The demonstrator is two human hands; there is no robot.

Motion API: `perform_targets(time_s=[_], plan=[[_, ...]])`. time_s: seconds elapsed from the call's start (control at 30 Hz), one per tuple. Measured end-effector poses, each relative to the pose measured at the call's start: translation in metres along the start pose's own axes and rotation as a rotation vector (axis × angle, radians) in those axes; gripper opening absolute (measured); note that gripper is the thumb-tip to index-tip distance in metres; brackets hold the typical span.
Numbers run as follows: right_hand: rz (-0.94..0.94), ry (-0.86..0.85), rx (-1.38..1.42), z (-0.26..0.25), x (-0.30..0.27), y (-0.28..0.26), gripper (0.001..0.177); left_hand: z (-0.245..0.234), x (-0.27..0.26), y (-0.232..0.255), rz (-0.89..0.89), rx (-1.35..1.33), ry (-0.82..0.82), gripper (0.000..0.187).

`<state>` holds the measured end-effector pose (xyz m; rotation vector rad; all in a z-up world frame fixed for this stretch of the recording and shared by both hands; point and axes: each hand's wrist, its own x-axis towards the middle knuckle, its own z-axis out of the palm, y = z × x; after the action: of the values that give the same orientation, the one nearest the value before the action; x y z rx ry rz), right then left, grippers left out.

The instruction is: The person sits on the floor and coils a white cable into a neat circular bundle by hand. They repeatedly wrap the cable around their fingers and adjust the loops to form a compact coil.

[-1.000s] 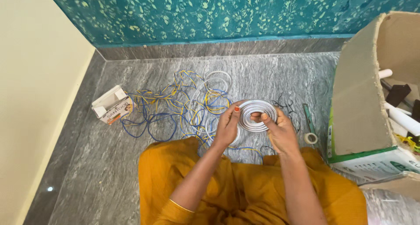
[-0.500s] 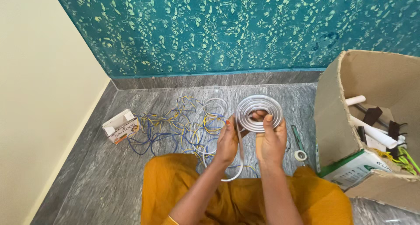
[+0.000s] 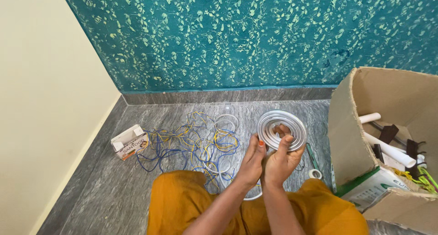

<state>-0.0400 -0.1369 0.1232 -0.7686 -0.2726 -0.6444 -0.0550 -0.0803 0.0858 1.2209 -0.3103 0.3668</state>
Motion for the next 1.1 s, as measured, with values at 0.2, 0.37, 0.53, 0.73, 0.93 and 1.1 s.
perform_targets(time_s=[0.2, 0.37, 0.53, 0.73, 0.93, 1.1], plan=[[0.043, 0.007, 0.002, -0.012, 0.008, 0.009, 0.03, 0.009, 0.021, -0.008, -0.103, -0.292, -0.024, 0.046], [0.102, 0.008, 0.044, -0.016, 0.015, 0.014, 0.035, 0.012, 0.033, -0.023, -0.169, -0.461, 0.009, 0.042], [0.27, 0.09, 0.136, -0.028, 0.026, 0.02, 0.037, 0.011, 0.036, -0.036, -0.174, -0.54, -0.002, 0.034], [0.323, 0.11, 0.126, -0.052, 0.03, 0.051, 0.038, 0.004, 0.037, -0.058, -0.187, -0.29, 0.043, 0.033], [0.422, -0.021, 0.046, -0.065, 0.026, 0.083, 0.038, -0.036, 0.058, -0.073, -0.181, -0.034, 0.064, 0.026], [0.333, -0.258, -0.179, -0.076, 0.049, 0.071, 0.051, -0.091, 0.081, -0.067, -0.211, 0.189, -0.105, 0.021]])
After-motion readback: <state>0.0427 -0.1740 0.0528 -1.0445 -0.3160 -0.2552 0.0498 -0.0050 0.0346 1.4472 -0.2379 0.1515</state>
